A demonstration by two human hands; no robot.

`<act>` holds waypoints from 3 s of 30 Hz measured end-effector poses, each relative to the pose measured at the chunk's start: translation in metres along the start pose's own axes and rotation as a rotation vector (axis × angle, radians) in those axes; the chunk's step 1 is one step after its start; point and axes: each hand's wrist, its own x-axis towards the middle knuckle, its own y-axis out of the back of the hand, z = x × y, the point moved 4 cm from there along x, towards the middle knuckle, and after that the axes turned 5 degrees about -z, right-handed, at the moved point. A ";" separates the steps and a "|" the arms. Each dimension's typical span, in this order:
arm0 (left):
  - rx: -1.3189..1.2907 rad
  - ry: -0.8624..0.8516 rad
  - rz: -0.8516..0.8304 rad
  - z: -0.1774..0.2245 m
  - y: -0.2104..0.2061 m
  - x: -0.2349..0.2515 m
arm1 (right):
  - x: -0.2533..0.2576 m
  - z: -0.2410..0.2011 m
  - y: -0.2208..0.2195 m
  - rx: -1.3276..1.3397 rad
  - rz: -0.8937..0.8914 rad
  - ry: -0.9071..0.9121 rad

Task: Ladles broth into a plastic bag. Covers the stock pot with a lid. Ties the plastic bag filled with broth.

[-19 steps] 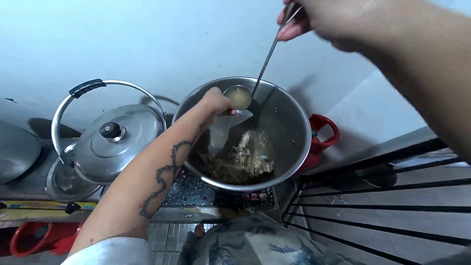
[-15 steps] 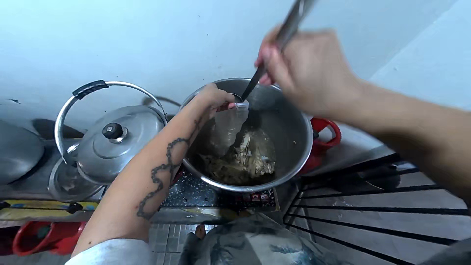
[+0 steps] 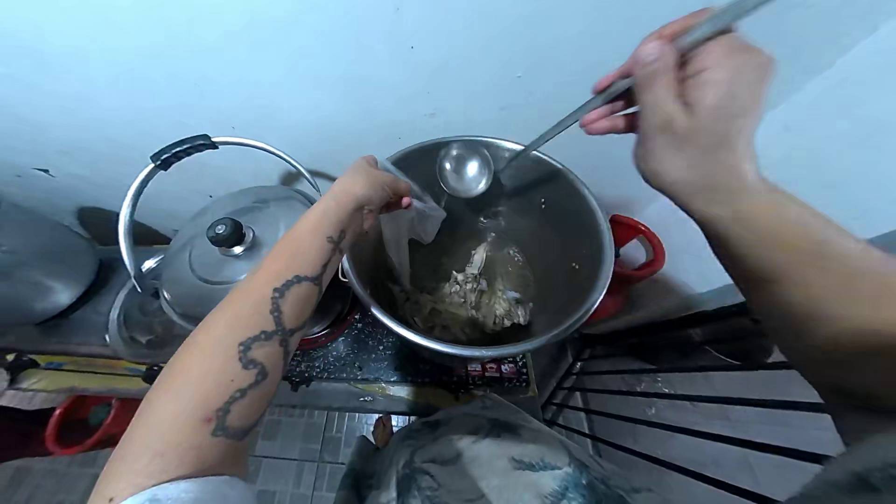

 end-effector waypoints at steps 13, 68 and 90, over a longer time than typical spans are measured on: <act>0.062 0.029 -0.076 -0.009 0.001 -0.009 | 0.004 0.069 -0.172 -0.340 -0.718 -0.180; -0.021 0.027 -0.023 0.002 0.000 -0.003 | -0.005 0.015 -0.006 0.161 0.089 -0.064; 0.016 0.024 -0.065 -0.007 0.004 -0.017 | 0.017 0.093 -0.164 -0.301 -0.629 -0.438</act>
